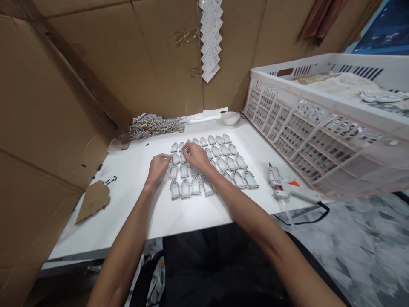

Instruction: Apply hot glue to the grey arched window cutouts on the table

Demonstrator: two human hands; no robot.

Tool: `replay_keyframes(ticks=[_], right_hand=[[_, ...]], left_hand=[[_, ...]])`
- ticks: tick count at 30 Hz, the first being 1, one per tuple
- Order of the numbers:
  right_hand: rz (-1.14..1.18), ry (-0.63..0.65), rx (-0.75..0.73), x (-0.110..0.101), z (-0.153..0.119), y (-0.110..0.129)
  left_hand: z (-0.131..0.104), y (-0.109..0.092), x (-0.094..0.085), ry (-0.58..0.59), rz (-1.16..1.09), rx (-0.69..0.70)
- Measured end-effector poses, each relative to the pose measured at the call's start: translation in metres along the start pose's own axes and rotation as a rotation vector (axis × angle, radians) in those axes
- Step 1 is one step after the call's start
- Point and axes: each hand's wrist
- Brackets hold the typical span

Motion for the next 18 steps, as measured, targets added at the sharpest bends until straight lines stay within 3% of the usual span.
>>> replay_keyframes(ticks=[7, 11, 14, 18], right_hand=[[0.183, -0.031, 0.05, 0.002, 0.003, -0.002], [0.644, -0.059, 0.182, 0.002, 0.01, -0.001], [0.997, -0.004, 0.337, -0.004, 0.016, 0.0], [1.287, 0.066, 0.523, -0.015, 0.02, -0.001]], left_hand=[[0.0, 0.0, 0.001, 0.005, 0.012, 0.004], [0.001, 0.003, 0.004, 0.019, -0.037, 0.021], [0.001, 0.003, 0.005, 0.026, -0.049, 0.031], [-0.001, -0.001, 0.003, 0.014, 0.008, 0.032]])
Point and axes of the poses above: each hand's wrist, its own z-axis towards the middle knuckle, its own x-axis out of the palm, y = z × x, and after that the axes turned 6 degrees about z, right-handed
